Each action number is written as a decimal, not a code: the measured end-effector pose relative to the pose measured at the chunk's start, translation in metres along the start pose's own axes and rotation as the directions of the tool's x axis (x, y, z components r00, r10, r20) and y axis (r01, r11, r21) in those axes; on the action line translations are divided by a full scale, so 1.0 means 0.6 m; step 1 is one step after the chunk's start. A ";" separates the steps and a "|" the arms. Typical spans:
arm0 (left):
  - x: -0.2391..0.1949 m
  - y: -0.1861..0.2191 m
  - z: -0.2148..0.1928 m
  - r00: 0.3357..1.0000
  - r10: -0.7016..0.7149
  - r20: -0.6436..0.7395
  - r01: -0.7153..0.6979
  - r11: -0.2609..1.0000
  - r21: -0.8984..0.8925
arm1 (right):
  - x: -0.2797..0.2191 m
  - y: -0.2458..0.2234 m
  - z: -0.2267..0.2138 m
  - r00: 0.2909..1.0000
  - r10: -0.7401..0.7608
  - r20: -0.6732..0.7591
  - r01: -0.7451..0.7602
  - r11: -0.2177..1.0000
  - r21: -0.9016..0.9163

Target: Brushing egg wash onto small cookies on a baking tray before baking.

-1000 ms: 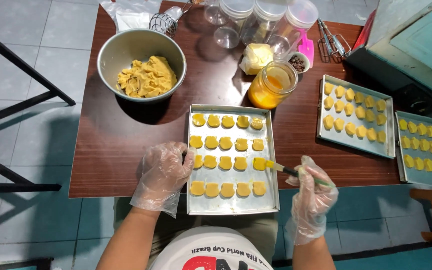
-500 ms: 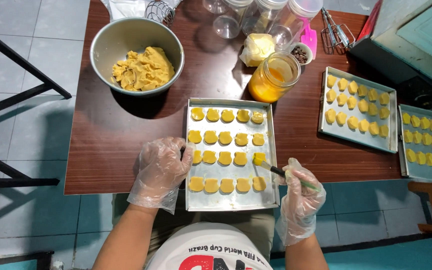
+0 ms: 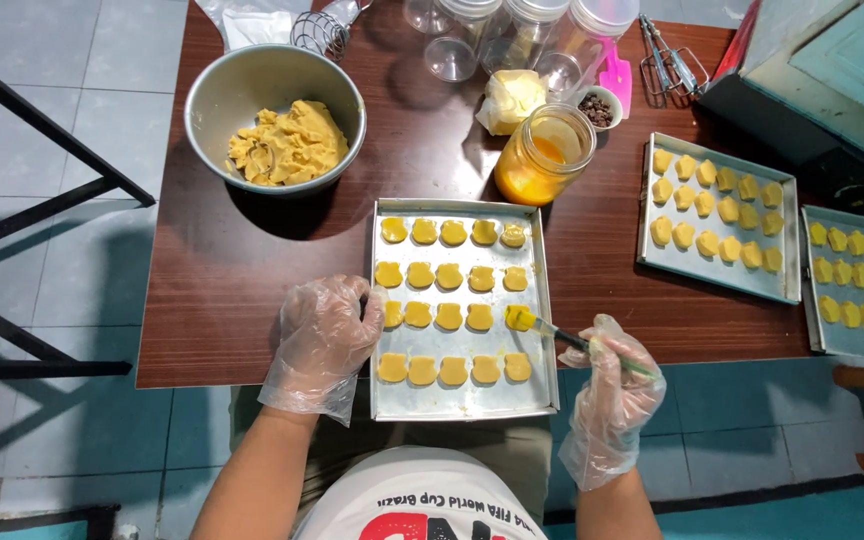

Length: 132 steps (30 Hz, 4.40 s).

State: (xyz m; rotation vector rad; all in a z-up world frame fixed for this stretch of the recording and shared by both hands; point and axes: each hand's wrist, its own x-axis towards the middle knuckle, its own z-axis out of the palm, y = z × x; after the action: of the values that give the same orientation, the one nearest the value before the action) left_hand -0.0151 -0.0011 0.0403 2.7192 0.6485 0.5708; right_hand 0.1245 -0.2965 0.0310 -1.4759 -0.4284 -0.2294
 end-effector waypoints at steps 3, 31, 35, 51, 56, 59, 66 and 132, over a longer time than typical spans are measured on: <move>-0.003 -0.004 0.006 1.000 -0.002 -0.004 0.002 1.000 -0.031 | 0.000 0.016 -0.002 0.999 -0.011 0.046 0.011 1.000 -0.016; 0.000 -0.002 0.005 0.996 -0.051 0.074 0.046 0.997 0.063 | -0.096 -0.058 0.035 0.953 0.108 0.283 -0.104 0.994 -0.032; -0.002 -0.005 0.007 0.998 -0.036 0.044 0.034 0.999 0.031 | -0.056 -0.083 0.058 0.969 0.044 0.243 -0.048 0.999 0.011; -0.005 0.004 -0.004 0.990 -0.131 0.045 0.129 0.990 0.050 | 0.333 -0.014 0.120 0.813 -0.458 0.359 0.486 0.874 0.012; -0.005 -0.005 0.002 0.996 -0.067 0.056 0.062 0.994 0.088 | 0.342 -0.053 0.155 0.863 -0.440 0.248 0.456 0.890 -0.006; -0.004 -0.005 0.000 0.992 -0.092 0.081 0.084 0.992 0.094 | 0.358 -0.029 0.164 0.821 -0.521 0.232 0.532 0.846 0.017; 0.002 0.004 -0.003 0.958 -0.269 0.103 0.274 0.961 -0.038 | 0.385 0.066 0.133 0.747 -0.392 0.537 0.654 0.579 -0.487; -0.001 0.004 0.001 0.962 -0.257 0.090 0.265 0.959 -0.099 | 0.255 -0.010 0.148 0.974 0.000 -0.228 0.047 0.978 0.202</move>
State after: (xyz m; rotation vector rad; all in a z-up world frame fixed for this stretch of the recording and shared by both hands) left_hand -0.0145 -0.0038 0.0404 2.4847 0.9097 0.4217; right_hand 0.2481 -0.1925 0.1033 -1.2256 -0.2752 -0.3584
